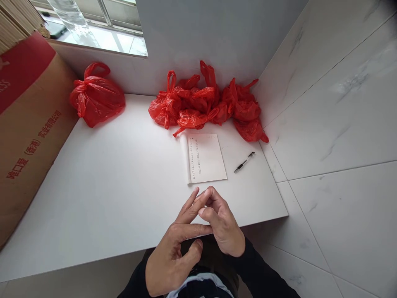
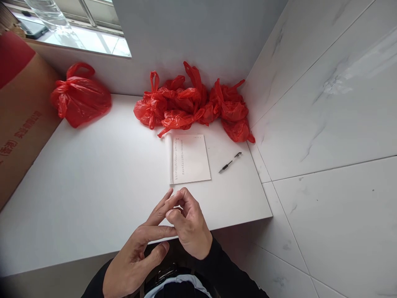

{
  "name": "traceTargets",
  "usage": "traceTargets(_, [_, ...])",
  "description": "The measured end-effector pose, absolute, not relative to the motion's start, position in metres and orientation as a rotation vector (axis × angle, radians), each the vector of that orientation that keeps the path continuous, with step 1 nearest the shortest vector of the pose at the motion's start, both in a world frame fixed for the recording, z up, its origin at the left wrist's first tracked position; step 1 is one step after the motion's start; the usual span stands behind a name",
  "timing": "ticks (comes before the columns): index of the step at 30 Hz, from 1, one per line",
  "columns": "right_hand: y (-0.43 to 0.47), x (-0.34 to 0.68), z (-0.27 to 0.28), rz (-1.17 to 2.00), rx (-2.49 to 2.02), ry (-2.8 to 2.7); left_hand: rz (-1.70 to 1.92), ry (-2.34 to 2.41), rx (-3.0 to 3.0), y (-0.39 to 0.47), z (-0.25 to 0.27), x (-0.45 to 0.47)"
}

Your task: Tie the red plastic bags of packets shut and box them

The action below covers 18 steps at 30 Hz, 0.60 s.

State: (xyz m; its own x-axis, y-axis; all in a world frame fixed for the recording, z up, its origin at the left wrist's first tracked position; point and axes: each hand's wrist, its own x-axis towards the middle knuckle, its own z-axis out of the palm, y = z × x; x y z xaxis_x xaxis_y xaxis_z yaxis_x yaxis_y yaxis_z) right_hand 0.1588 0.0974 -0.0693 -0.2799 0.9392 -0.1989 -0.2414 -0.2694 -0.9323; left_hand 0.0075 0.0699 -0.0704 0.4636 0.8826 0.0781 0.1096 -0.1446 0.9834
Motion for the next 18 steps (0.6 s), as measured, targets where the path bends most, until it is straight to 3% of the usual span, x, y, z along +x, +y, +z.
traceTargets(18, [0.0981,0.1609,-0.0634,1.692,-1.054,-1.053,0.84,0.81,1.536,0.0728,-0.0666,0.0043])
